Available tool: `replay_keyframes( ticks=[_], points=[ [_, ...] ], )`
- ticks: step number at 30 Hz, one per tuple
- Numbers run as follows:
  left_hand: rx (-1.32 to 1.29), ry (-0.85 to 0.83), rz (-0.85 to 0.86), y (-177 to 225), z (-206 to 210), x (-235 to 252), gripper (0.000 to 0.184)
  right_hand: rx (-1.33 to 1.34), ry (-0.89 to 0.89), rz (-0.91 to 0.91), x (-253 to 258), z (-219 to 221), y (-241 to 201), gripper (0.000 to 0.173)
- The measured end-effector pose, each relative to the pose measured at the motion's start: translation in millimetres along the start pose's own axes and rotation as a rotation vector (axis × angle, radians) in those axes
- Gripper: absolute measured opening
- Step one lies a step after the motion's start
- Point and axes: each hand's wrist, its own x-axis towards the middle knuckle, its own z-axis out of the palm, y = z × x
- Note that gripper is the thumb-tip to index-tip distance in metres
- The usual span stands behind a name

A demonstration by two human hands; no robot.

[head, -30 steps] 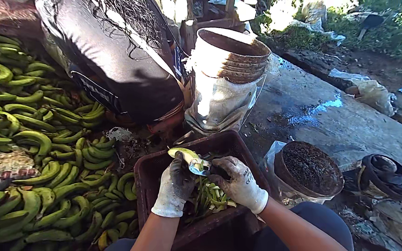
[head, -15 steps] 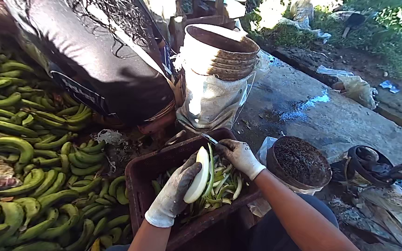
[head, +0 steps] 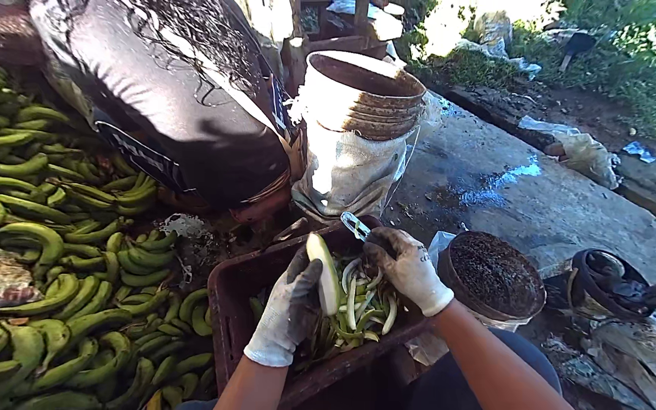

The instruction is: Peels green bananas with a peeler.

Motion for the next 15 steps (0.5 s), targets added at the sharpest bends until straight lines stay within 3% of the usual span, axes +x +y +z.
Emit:
replay_keyframes(
  ticks=[3, 6, 15],
  points=[
    [-0.374, 0.189, -0.032, -4, -4, 7, 0.039, 0.086, 0.017, -0.186, -20, 12, -9, 0.050],
    [-0.550, 0.314, -0.056, 2, -4, 10, 0.041, 0.081, -0.006, -0.332, -33, 28, -9, 0.047],
    [-0.489, 0.293, -0.117, 1, -4, 9, 0.040, 0.089, -0.028, -0.574, -39, 44, -10, 0.042]
  ],
)
